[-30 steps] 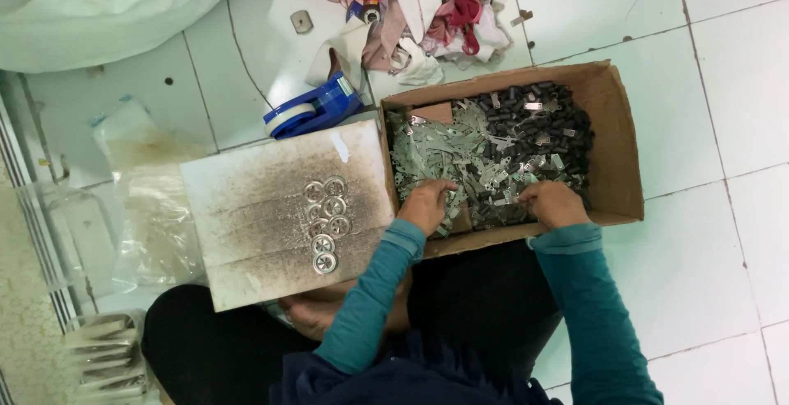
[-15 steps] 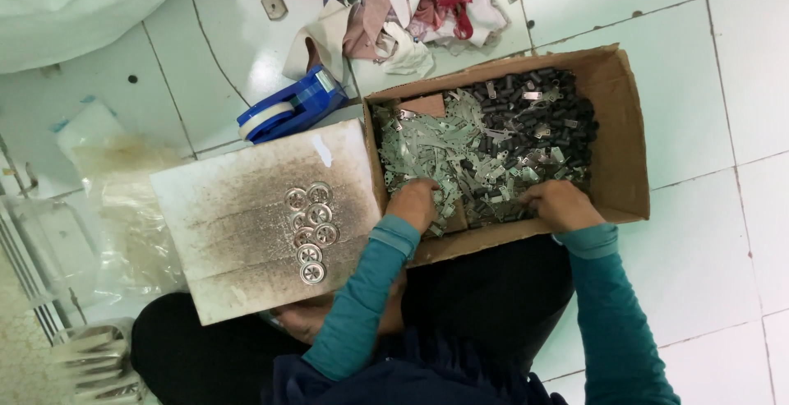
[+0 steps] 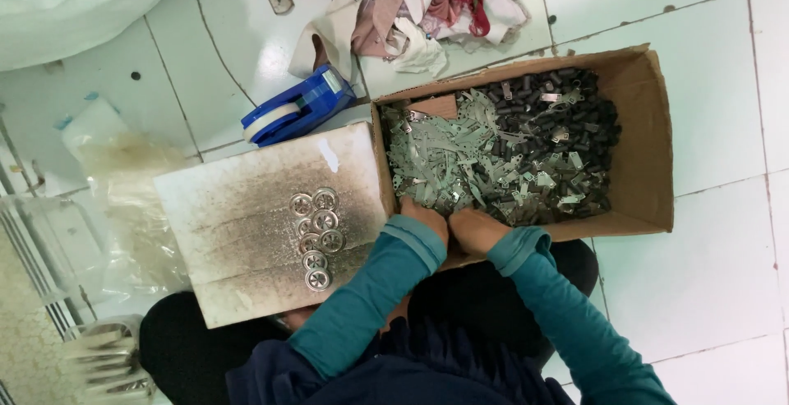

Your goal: Sorting and packaging small metal components from a cardboard box into a plastic bag.

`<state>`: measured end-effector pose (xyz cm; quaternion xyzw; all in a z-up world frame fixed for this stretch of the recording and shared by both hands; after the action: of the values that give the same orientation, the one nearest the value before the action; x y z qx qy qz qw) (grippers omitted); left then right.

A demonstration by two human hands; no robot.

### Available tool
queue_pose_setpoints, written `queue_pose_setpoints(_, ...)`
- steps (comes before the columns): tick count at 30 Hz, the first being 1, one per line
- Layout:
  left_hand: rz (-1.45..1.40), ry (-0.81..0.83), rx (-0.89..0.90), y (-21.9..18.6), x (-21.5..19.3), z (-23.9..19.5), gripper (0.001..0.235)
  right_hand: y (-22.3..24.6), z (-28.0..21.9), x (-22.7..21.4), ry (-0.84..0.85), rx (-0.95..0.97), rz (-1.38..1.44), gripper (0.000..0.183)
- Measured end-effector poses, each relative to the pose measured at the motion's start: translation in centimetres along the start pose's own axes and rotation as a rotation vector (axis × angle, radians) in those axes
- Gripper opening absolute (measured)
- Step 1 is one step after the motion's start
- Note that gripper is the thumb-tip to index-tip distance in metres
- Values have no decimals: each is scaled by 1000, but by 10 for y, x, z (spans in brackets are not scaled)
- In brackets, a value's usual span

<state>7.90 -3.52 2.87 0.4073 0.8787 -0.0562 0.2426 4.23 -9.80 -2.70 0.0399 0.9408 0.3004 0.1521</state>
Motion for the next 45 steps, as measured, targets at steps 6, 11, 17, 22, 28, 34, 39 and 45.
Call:
queue_pose_setpoints(6,-255,-28,-195,23,8,4,20,45,-26,-51,-293,-251,-142,30)
queue_pose_setpoints(11,-301,-75,19,34,21,47,25,45,-36,-85,-476,-252,-98,38)
queue_pose_setpoints(17,-427,-230,-37,52,12,47,23,32,-53,-100,-502,-216,107,38)
queue_pose_setpoints(22,-615,-285,-2,67,-12,38,23,-8,-78,-125,-570,-76,268,34)
queue_pose_setpoints(28,-705,-703,-32,73,-94,29,46,-59,-81,-156,-855,129,144,27)
queue_pose_setpoints(34,-394,-500,-107,46,-96,67,67,-34,-67,-182,-958,280,-320,50)
queue_pose_setpoints(39,-370,-562,-95,45,-91,47,67,-31,-67,-188,-963,282,-395,40)
queue_pose_setpoints(45,-676,-628,-27,49,-54,49,75,-7,-81,-192,-1154,174,-497,16)
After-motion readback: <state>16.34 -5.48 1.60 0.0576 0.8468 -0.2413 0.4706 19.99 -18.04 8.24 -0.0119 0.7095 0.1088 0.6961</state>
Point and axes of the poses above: each hand's wrist, its own z-axis towards the middle knuckle, its own x-axis out of the palm, y = z × x, the point moved 9 cm from there along z, towards the middle knuckle, and after that the axes turned 12 degrees about y, right-handed, at the moved point
